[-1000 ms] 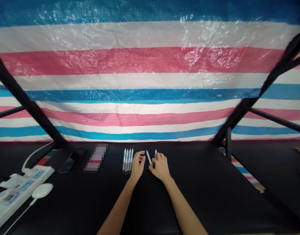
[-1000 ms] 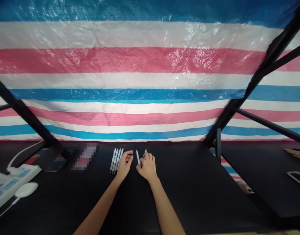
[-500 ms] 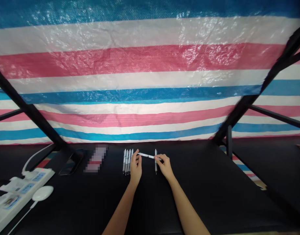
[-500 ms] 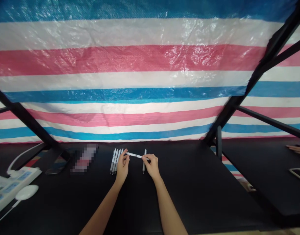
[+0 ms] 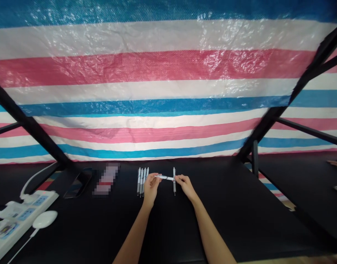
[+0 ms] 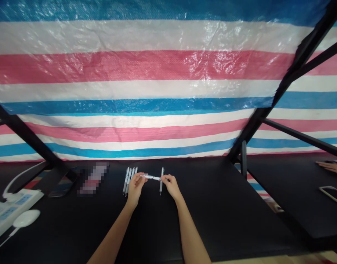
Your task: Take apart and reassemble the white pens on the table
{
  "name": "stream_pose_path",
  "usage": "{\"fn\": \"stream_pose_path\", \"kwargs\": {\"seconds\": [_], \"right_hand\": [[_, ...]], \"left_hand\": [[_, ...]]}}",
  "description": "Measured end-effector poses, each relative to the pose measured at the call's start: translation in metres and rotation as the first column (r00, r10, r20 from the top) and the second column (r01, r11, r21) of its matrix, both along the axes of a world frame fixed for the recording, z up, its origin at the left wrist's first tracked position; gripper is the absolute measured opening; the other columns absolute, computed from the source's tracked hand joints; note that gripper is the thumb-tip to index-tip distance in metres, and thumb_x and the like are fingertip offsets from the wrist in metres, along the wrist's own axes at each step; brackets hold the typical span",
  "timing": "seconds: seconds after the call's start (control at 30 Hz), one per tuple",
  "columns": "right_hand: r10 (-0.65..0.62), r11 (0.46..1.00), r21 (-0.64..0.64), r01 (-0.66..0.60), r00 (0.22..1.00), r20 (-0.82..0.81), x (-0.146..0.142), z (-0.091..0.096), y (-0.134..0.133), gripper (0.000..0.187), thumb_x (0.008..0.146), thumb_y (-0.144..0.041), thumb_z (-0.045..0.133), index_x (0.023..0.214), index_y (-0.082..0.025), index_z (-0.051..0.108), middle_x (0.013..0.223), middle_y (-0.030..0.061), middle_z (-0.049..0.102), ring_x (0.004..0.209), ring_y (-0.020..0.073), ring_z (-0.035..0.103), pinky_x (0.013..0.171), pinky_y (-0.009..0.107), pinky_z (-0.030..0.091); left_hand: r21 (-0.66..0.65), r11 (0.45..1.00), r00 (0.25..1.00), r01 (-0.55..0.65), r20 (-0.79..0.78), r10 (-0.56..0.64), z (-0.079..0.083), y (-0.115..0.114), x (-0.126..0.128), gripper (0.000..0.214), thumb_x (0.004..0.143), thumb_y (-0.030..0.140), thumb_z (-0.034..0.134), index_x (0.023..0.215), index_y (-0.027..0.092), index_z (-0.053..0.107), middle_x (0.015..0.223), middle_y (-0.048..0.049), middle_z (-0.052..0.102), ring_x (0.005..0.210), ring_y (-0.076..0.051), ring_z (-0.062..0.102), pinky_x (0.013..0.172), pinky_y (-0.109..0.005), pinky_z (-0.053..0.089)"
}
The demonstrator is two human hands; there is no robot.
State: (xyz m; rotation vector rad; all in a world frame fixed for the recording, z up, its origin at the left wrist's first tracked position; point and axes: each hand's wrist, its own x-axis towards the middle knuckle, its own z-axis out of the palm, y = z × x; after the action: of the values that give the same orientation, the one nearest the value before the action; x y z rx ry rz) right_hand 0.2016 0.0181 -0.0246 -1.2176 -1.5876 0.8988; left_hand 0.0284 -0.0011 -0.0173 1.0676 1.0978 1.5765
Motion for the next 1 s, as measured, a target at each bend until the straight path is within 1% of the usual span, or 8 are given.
{"fn": "stream_pose_path", "kwargs": {"seconds": [0.2,0.47,0.6,0.67,0.77,0.83,0.93,1.0], "right_hand": [[-0.047,0.992,0.119,0.035,0.994,0.1,0.0,-0.006,0.0,0.038,0.083,-0.051,0.048,0.077,-0.022,0.072,0.067,0.0046,0.06,0.068,0.0197,0.048,0.064,0.03,0.038],[-0.062,0.95,0.313,-0.008,0.975,0.214,-0.006,0.01,-0.009,0.034,0.089,-0.043,0.043,0.085,-0.022,0.07,0.062,0.0042,0.055,0.071,0.0206,0.044,0.067,0.032,0.039],[-0.07,0.933,0.36,-0.02,0.97,0.234,-0.011,0.014,-0.014,0.029,0.089,-0.038,0.045,0.088,-0.023,0.069,0.07,0.0044,0.057,0.074,0.0201,0.046,0.072,0.032,0.039],[-0.103,0.932,0.361,0.014,0.968,0.227,-0.011,0.013,-0.014,0.026,0.087,-0.039,0.049,0.095,-0.023,0.067,0.08,0.005,0.059,0.08,0.0203,0.049,0.077,0.033,0.038],[-0.217,0.94,0.304,0.153,0.957,0.191,-0.008,0.009,-0.011,0.031,0.085,-0.044,0.049,0.105,-0.024,0.063,0.091,0.0055,0.058,0.086,0.0221,0.05,0.08,0.035,0.037],[-0.301,0.939,0.227,0.259,0.938,0.174,-0.006,0.006,-0.006,0.034,0.088,-0.047,0.041,0.09,-0.024,0.067,0.089,0.0055,0.059,0.086,0.0228,0.049,0.081,0.037,0.036],[-0.296,0.953,0.125,0.276,0.936,0.191,-0.002,0.001,-0.001,0.047,0.087,-0.049,0.038,0.057,-0.023,0.063,0.078,0.0054,0.06,0.083,0.0231,0.049,0.081,0.039,0.035],[-0.247,0.966,0.114,0.231,0.956,0.156,0.001,-0.001,0.001,0.038,0.083,-0.048,0.046,0.06,-0.023,0.064,0.081,0.0048,0.062,0.085,0.0235,0.05,0.083,0.04,0.035]], "left_hand": [[-0.088,0.996,0.996,-0.028,0.08,0.035,-0.002,0.002,-0.003,0.035,0.062,0.041,0.072,0.082,0.015,0.06,0.078,-0.0063,0.07,0.074,-0.019,0.068,0.074,-0.034,0.055],[-0.143,0.986,0.988,-0.08,0.116,0.097,-0.001,0.002,-0.004,0.04,0.058,0.042,0.075,0.081,0.012,0.061,0.071,-0.0056,0.069,0.07,-0.02,0.069,0.071,-0.035,0.056],[-0.165,0.978,0.981,-0.132,0.119,0.152,0.001,0.002,-0.004,0.042,0.058,0.044,0.074,0.081,0.012,0.061,0.066,-0.0039,0.067,0.065,-0.019,0.068,0.068,-0.034,0.057],[-0.138,0.982,0.98,-0.132,0.129,0.15,0.001,0.002,-0.003,0.042,0.059,0.045,0.073,0.082,0.012,0.061,0.068,-0.004,0.067,0.067,-0.019,0.068,0.07,-0.034,0.057],[-0.104,0.986,0.98,-0.128,0.138,0.142,0.0,0.002,-0.003,0.041,0.059,0.045,0.073,0.081,0.012,0.06,0.069,-0.0042,0.068,0.069,-0.019,0.068,0.071,-0.035,0.056],[-0.095,0.986,0.979,-0.134,0.139,0.147,-0.001,0.002,-0.003,0.04,0.06,0.044,0.073,0.081,0.012,0.06,0.071,-0.0045,0.068,0.069,-0.019,0.068,0.072,-0.036,0.056],[-0.093,0.985,0.975,-0.149,0.152,0.161,-0.002,0.003,-0.003,0.04,0.06,0.044,0.073,0.082,0.013,0.061,0.073,-0.0052,0.068,0.07,-0.019,0.068,0.074,-0.037,0.056],[-0.095,0.983,0.971,-0.159,0.165,0.173,-0.003,0.003,-0.004,0.041,0.059,0.044,0.073,0.083,0.012,0.061,0.073,-0.0054,0.068,0.07,-0.019,0.068,0.075,-0.038,0.056]]}}
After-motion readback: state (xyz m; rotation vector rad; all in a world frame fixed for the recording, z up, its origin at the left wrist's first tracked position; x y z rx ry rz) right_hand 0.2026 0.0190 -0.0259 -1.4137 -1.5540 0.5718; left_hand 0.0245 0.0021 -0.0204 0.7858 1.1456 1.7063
